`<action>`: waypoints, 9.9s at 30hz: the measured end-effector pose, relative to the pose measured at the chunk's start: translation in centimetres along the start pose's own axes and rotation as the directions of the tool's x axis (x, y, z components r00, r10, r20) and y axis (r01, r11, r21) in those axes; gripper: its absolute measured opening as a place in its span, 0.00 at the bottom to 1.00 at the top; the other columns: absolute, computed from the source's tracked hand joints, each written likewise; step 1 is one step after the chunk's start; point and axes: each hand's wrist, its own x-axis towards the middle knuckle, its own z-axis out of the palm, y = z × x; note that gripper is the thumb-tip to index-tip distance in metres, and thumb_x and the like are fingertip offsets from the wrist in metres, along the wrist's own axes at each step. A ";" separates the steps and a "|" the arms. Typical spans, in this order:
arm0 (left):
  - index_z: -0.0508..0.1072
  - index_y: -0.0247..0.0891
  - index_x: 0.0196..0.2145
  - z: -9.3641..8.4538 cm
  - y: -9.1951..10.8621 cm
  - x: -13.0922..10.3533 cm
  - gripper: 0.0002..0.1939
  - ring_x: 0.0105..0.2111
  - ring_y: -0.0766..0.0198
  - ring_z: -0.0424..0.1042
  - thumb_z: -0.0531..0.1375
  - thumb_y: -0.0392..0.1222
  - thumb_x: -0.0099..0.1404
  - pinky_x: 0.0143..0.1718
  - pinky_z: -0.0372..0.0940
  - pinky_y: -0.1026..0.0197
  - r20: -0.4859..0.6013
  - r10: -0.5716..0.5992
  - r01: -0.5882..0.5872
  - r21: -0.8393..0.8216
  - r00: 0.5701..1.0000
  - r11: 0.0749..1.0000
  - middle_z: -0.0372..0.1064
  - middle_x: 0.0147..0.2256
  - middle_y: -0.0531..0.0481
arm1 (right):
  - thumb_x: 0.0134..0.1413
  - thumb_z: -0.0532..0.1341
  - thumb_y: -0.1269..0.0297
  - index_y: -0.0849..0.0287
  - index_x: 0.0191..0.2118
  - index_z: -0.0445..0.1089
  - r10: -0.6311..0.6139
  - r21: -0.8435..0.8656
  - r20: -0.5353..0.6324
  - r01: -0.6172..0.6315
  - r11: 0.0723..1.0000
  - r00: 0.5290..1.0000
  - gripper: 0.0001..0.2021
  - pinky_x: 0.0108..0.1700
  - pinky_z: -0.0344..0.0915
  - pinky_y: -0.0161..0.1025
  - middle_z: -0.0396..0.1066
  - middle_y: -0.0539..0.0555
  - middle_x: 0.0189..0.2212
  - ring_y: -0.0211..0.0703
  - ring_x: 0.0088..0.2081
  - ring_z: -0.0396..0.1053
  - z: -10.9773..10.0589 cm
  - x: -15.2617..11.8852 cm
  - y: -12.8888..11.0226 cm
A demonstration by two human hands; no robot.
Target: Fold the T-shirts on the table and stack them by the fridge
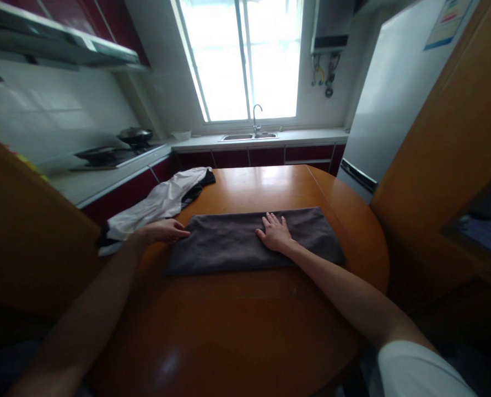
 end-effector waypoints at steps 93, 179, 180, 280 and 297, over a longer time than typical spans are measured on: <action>0.74 0.38 0.46 22.5 7.4 -4.2 0.11 0.34 0.62 0.70 0.55 0.32 0.70 0.38 0.71 0.59 0.180 0.981 -0.799 0.599 0.066 -0.056 0.70 0.35 0.47 | 0.52 0.72 0.62 0.65 0.34 0.76 0.554 0.466 0.125 -0.542 0.700 0.823 0.11 0.24 0.60 0.30 0.72 0.52 0.23 0.33 0.23 0.65 -11.6 -1.3 17.6; 0.73 0.39 0.45 22.4 12.0 4.0 0.21 0.40 0.58 0.75 0.49 0.56 0.75 0.45 0.68 0.55 -0.387 0.836 -0.876 0.129 0.388 0.466 0.76 0.37 0.47 | 0.49 0.75 0.55 0.63 0.35 0.72 0.408 0.715 0.421 -0.573 0.400 0.810 0.18 0.26 0.67 0.31 0.75 0.52 0.27 0.36 0.24 0.70 -12.0 -2.1 17.4; 0.73 0.39 0.45 22.4 12.0 4.0 0.21 0.40 0.58 0.75 0.49 0.56 0.75 0.45 0.68 0.55 -0.388 0.836 -0.875 0.130 0.387 0.466 0.76 0.37 0.47 | 0.49 0.75 0.55 0.63 0.34 0.72 0.415 0.717 0.418 -0.574 0.395 0.808 0.17 0.25 0.67 0.31 0.74 0.52 0.27 0.35 0.24 0.70 -12.0 -2.1 17.3; 0.61 0.35 0.67 23.3 12.0 4.2 0.30 0.31 0.64 0.74 0.52 0.48 0.72 0.38 0.68 0.62 -0.125 0.805 -0.811 0.010 0.580 0.586 0.77 0.35 0.49 | 0.68 0.49 0.51 0.57 0.72 0.53 0.355 -0.258 -0.175 -0.390 0.884 0.918 0.32 0.68 0.42 0.63 0.48 0.64 0.72 0.62 0.72 0.44 -5.9 -0.2 19.4; 0.61 0.34 0.67 23.4 12.1 4.2 0.30 0.27 0.65 0.72 0.51 0.49 0.72 0.35 0.65 0.64 -0.117 0.810 -0.812 0.038 0.575 0.582 0.77 0.33 0.50 | 0.68 0.52 0.58 0.68 0.66 0.62 0.267 -0.303 -0.242 -0.334 0.892 0.933 0.27 0.70 0.41 0.55 0.57 0.69 0.68 0.54 0.69 0.52 -5.0 0.5 20.0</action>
